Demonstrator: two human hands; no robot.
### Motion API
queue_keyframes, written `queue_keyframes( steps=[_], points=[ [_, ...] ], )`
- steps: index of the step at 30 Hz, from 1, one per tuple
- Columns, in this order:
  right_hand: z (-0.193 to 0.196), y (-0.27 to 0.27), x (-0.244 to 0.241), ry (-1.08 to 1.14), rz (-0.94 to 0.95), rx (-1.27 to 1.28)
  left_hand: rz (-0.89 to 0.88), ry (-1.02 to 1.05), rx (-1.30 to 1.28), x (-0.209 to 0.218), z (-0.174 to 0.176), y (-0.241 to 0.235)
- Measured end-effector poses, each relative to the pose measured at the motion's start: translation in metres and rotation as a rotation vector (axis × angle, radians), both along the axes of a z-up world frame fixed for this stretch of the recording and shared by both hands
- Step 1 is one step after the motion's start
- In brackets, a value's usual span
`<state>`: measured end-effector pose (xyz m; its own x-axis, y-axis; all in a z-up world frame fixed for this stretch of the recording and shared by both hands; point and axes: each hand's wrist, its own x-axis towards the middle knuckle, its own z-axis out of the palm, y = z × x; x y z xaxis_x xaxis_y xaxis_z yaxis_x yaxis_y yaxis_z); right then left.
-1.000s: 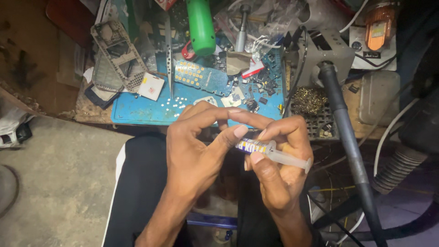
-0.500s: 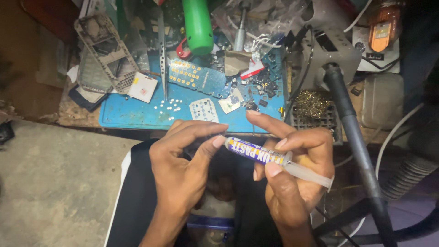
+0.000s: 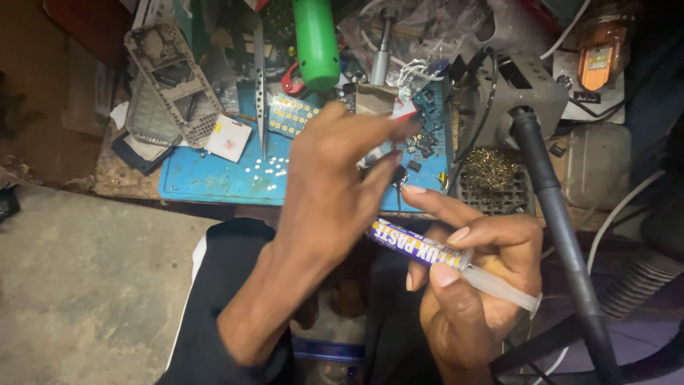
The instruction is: The person applies thermal paste to a small white component using a syringe, then uses tweezers to adjust or clean the surface. The person works at a cluttered electronics repair bench.
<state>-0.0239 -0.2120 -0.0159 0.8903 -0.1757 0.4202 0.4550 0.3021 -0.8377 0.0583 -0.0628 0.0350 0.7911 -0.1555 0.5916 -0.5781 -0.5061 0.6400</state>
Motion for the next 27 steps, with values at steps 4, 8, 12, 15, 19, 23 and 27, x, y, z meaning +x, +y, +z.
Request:
queue_keyframes(
  steps=[4, 8, 12, 15, 19, 23, 27],
  points=[
    [0.005, 0.002, -0.005, 0.035, 0.017, -0.007, 0.105, 0.018, 0.079, 0.004, 0.005, 0.002],
    [0.004, 0.004, -0.007, 0.064, 0.029, -0.017, 0.136, 0.011, 0.041, -0.010, 0.002, 0.012],
    [0.005, 0.009, -0.006, 0.060, 0.052, 0.005, 0.145, 0.184, -0.218, -0.026, 0.001, 0.016],
    [0.009, 0.012, -0.006, 0.080, 0.070, 0.026, 0.014, 0.544, -0.574, -0.040, 0.005, 0.014],
    [0.011, 0.015, -0.008, 0.162, 0.120, -0.013, -0.226, 0.649, -0.881, -0.055, 0.000, 0.012],
    [0.011, 0.019, -0.009, 0.162, 0.112, -0.056, -0.169, 0.694, -0.842, -0.059, -0.003, 0.012],
    [0.010, 0.019, -0.007, 0.144, 0.058, -0.097, -0.077, 0.621, -0.729, -0.066, 0.002, 0.009]
  ],
)
